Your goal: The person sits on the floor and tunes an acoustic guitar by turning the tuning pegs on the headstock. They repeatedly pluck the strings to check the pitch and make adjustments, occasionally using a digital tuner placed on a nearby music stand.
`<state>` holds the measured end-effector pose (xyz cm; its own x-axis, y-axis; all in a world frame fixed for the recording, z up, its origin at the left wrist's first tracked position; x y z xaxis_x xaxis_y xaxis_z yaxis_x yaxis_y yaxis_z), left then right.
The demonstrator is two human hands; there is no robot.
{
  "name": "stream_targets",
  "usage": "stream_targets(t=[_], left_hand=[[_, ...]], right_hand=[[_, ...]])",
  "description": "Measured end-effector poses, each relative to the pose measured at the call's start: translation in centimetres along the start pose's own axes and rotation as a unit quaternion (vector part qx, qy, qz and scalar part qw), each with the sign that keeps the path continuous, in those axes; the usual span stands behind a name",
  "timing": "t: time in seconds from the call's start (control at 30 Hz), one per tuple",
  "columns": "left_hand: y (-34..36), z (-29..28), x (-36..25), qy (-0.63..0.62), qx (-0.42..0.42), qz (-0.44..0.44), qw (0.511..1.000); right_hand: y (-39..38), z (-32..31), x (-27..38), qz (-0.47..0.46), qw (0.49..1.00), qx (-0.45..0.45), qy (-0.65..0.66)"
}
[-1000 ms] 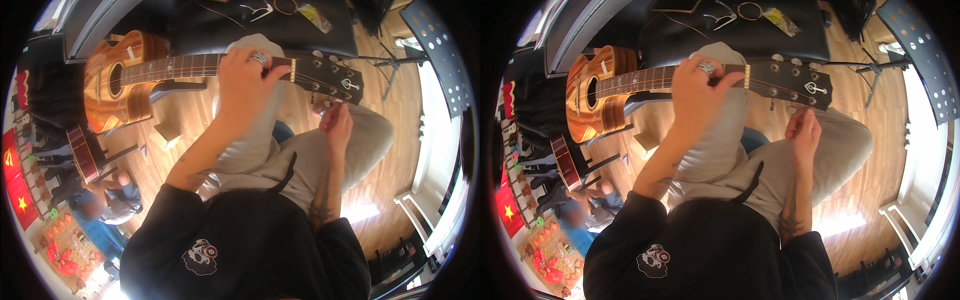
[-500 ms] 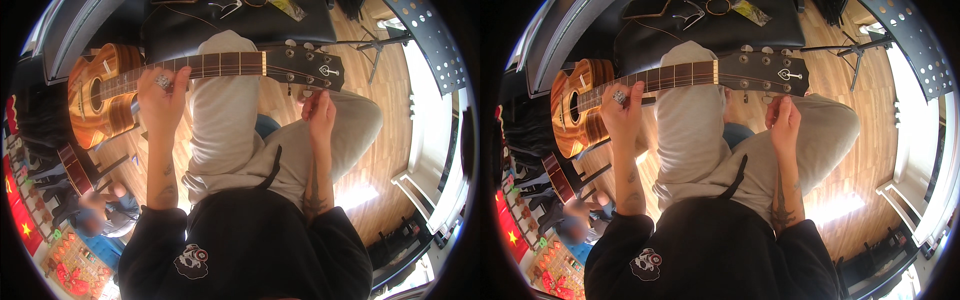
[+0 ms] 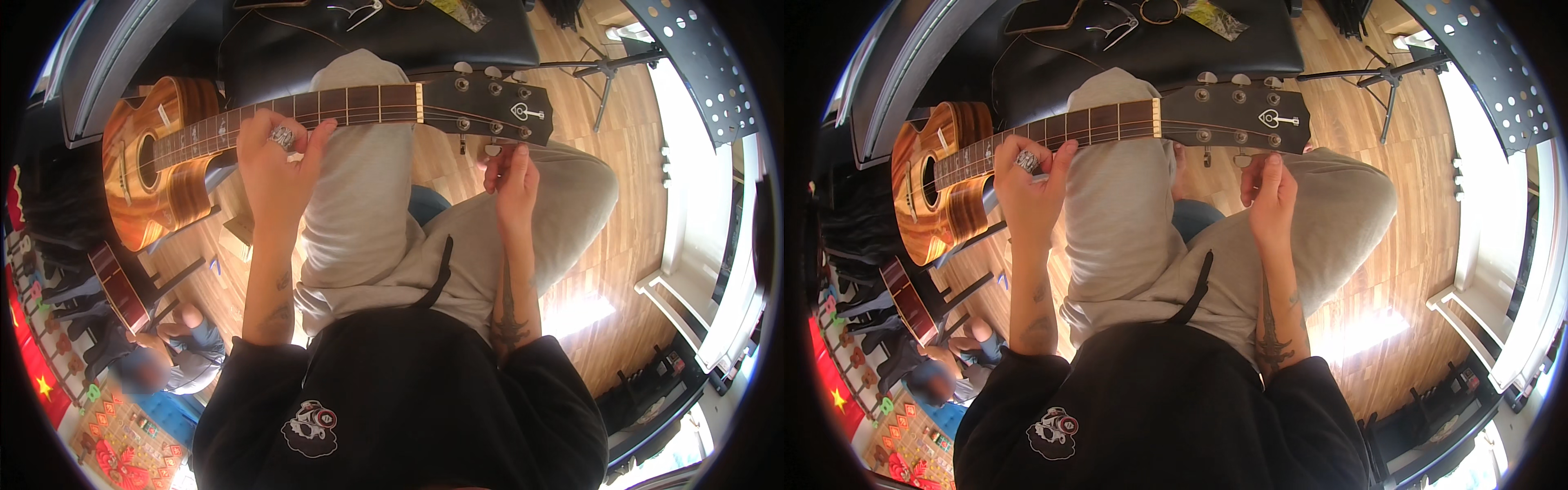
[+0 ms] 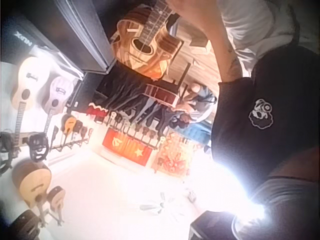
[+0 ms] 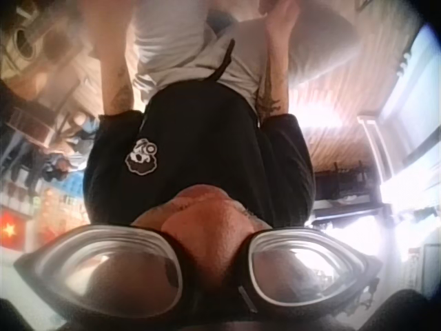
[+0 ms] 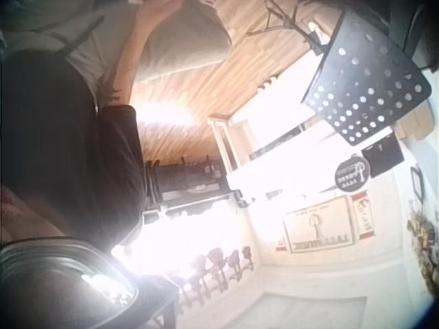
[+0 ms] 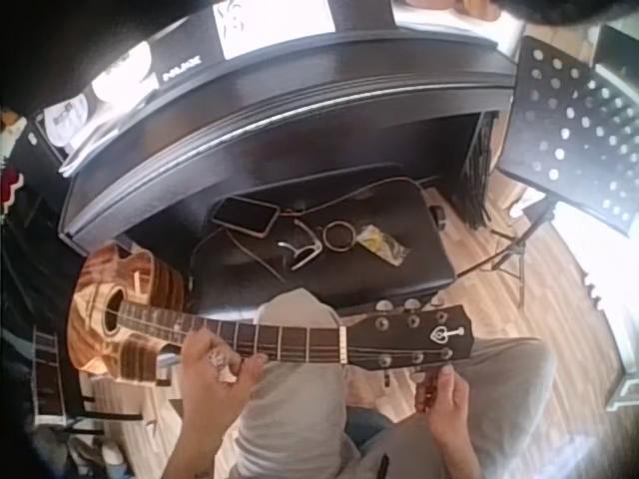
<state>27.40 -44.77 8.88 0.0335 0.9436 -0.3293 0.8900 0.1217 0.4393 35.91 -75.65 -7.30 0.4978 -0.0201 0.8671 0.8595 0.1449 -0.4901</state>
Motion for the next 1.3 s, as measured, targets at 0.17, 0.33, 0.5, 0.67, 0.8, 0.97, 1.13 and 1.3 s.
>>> stream_targets(t=[0.17, 0.33, 0.5, 0.67, 0.8, 0.97, 1.13, 1.3], left_hand=[[-1.1, -0.4, 0.2, 0.028, -0.01, -0.022, 0.999], [-2.7, -0.4, 1.4, 0.036, -0.012, -0.011, 0.999], [-3.6, -1.9, 3.2, 0.05, -0.046, -0.024, 0.997], [-4.9, -4.2, 6.9, 0.125, -0.035, -0.062, 0.99], [-6.3, -5.0, 8.9, 0.163, -0.018, -0.076, 0.983], [-13.3, -5.4, 8.1, -0.032, -0.068, -0.119, 0.99], [-15.9, -3.2, 4.1, -0.104, 0.004, -0.098, 0.99], [-16.8, -3.7, 4.2, -0.132, -0.018, -0.111, 0.985]], right_hand=[[-0.2, -1.2, -0.2, -0.019, 0.996, -0.073, -0.057], [-5.8, 1.8, 4.3, -0.225, 0.935, -0.139, -0.235], [-8.2, 14.7, 6.5, -0.209, 0.895, 0.076, -0.386], [-7.6, 16.7, 6.9, -0.222, 0.853, 0.042, -0.47], [-7.8, 17.4, 6.7, -0.2, 0.837, 0.037, -0.508], [-8.2, 20.3, 5.4, -0.221, 0.821, 0.021, -0.525], [-9.3, 25.6, 5.1, -0.245, 0.776, 0.031, -0.581], [-10.3, 30.1, 3.5, -0.253, 0.732, 0.076, -0.628]])
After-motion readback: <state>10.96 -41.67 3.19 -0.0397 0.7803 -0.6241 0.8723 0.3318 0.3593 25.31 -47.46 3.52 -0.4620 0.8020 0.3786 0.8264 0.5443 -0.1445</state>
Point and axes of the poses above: each hand's wrist, its own y-axis towards the middle knuckle, its own z-axis out of the palm, x = y × z, the point moved 10 cm from there along y, towards the middle knuckle, and after that the axes turned 14 degrees about z, right-handed, at the moved point
